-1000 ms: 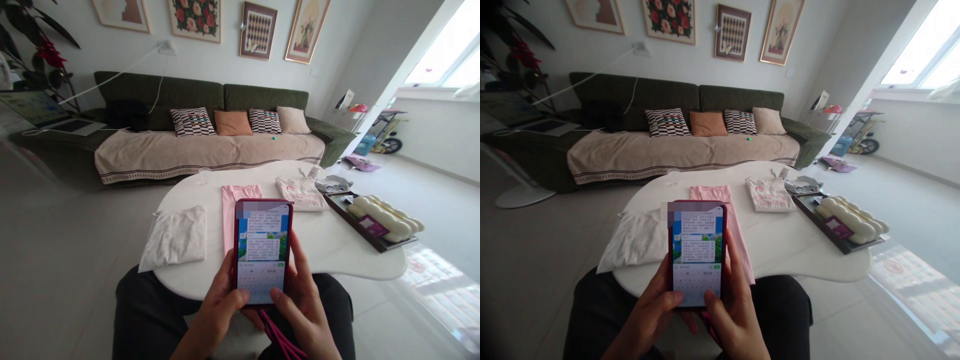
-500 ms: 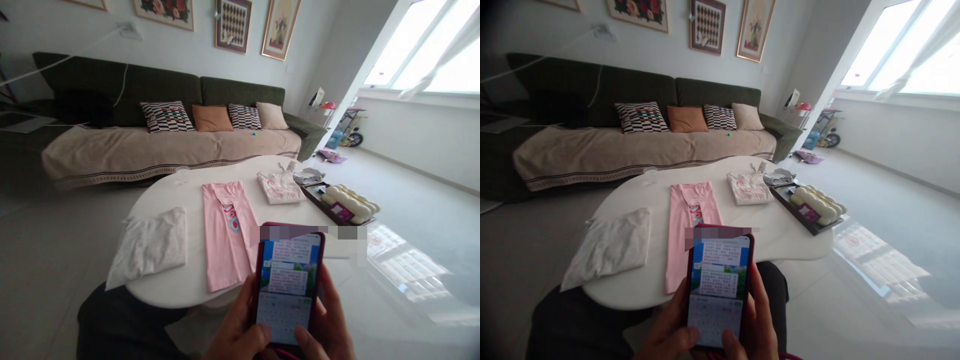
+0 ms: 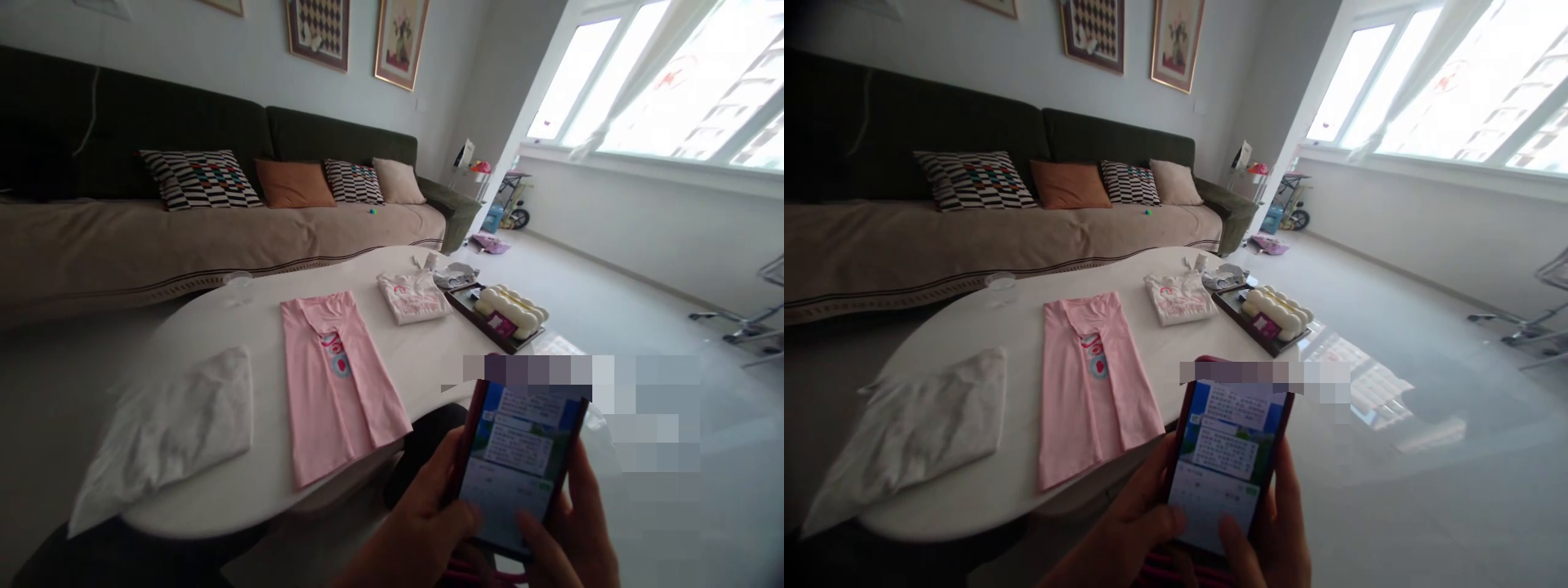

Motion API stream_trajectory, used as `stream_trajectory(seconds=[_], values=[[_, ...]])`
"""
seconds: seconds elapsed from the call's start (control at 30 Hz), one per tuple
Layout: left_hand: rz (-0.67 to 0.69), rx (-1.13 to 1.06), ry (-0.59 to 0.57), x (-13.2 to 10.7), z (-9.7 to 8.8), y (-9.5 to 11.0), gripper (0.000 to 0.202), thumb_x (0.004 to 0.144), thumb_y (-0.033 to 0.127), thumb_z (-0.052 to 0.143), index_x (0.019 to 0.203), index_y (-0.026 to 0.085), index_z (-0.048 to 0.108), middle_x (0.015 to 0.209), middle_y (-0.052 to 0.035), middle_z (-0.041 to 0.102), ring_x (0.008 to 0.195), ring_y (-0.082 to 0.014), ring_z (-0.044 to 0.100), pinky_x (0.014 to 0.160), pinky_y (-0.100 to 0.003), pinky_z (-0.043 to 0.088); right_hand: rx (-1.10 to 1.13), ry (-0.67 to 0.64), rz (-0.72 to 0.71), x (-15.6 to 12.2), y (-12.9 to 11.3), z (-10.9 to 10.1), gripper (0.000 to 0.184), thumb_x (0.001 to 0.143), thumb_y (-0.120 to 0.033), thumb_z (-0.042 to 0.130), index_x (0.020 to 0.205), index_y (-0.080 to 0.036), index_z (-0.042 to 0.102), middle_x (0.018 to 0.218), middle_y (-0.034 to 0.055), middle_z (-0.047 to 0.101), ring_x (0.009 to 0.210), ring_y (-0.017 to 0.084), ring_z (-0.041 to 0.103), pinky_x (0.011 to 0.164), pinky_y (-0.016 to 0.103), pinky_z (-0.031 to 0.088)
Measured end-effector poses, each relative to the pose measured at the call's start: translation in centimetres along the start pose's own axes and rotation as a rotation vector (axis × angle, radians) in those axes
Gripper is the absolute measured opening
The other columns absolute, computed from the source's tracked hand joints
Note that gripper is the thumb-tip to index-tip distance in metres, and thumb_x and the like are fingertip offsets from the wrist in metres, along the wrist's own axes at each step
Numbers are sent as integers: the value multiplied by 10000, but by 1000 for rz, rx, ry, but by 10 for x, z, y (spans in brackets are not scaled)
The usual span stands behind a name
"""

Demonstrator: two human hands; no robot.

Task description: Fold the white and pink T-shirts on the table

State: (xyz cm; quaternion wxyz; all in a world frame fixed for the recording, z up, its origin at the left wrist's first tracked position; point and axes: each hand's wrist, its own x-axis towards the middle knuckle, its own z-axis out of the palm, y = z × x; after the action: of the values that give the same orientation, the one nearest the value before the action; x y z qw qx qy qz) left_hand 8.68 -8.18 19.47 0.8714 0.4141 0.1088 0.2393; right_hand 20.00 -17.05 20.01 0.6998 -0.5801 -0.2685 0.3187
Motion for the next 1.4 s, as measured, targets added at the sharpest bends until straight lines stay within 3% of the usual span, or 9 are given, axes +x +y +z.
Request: stream_trajectory(seconds=[0.2,0.4,0.57,0.77,0.97,1.3,1.4], values=[[26,-34,-15,5,1,0,711,752,98,499,1399,340,329,1241,-62,560,902,-206,624,571,-244,543,-40,-25,-29,4,-1,2,749,881,-290,569,1467,-407,118,1360,-1,531,1144,250,588,866,357,546],[31,-42,-14,4,-2,-1,707,769,117,522,1402,359,319,1239,-64,568,923,-222,629,576,-248,546,57,-87,14,5,-3,0,750,881,-295,546,1480,-367,101,1382,53,507,1184,304,551,837,415,562],[33,-50,-25,4,-4,4,724,746,115,526,1406,329,319,1226,-73,571,907,-225,629,560,-247,546,119,-188,3,4,-13,7,745,861,-310,550,1472,-384,130,1412,31,474,1255,304,479,885,419,525],[56,-74,-51,4,-4,7,719,743,116,519,1403,314,314,1216,-71,570,853,-198,639,484,-174,497,159,-213,76,5,-15,4,710,854,-308,558,1449,-429,190,1400,-4,488,1251,288,486,881,403,524],[74,-77,-48,3,-7,4,714,750,101,519,1398,322,319,1215,-67,576,897,-209,633,530,-197,526,69,-285,14,8,-13,2,700,886,-308,507,1456,-440,122,1413,-33,464,1265,281,469,883,428,522],[90,-104,-23,1,-11,-2,711,754,112,538,1400,327,330,1220,-66,579,890,-210,639,546,-233,560,78,-207,36,5,-18,12,768,865,-296,553,1480,-363,97,1396,51,494,1228,298,509,938,436,490],[89,-102,-16,1,-11,-2,716,750,126,548,1399,332,326,1232,-58,577,856,-202,648,544,-244,561,87,-198,40,5,-19,14,744,865,-284,554,1472,-380,134,1408,36,481,1253,288,483,933,413,496]])
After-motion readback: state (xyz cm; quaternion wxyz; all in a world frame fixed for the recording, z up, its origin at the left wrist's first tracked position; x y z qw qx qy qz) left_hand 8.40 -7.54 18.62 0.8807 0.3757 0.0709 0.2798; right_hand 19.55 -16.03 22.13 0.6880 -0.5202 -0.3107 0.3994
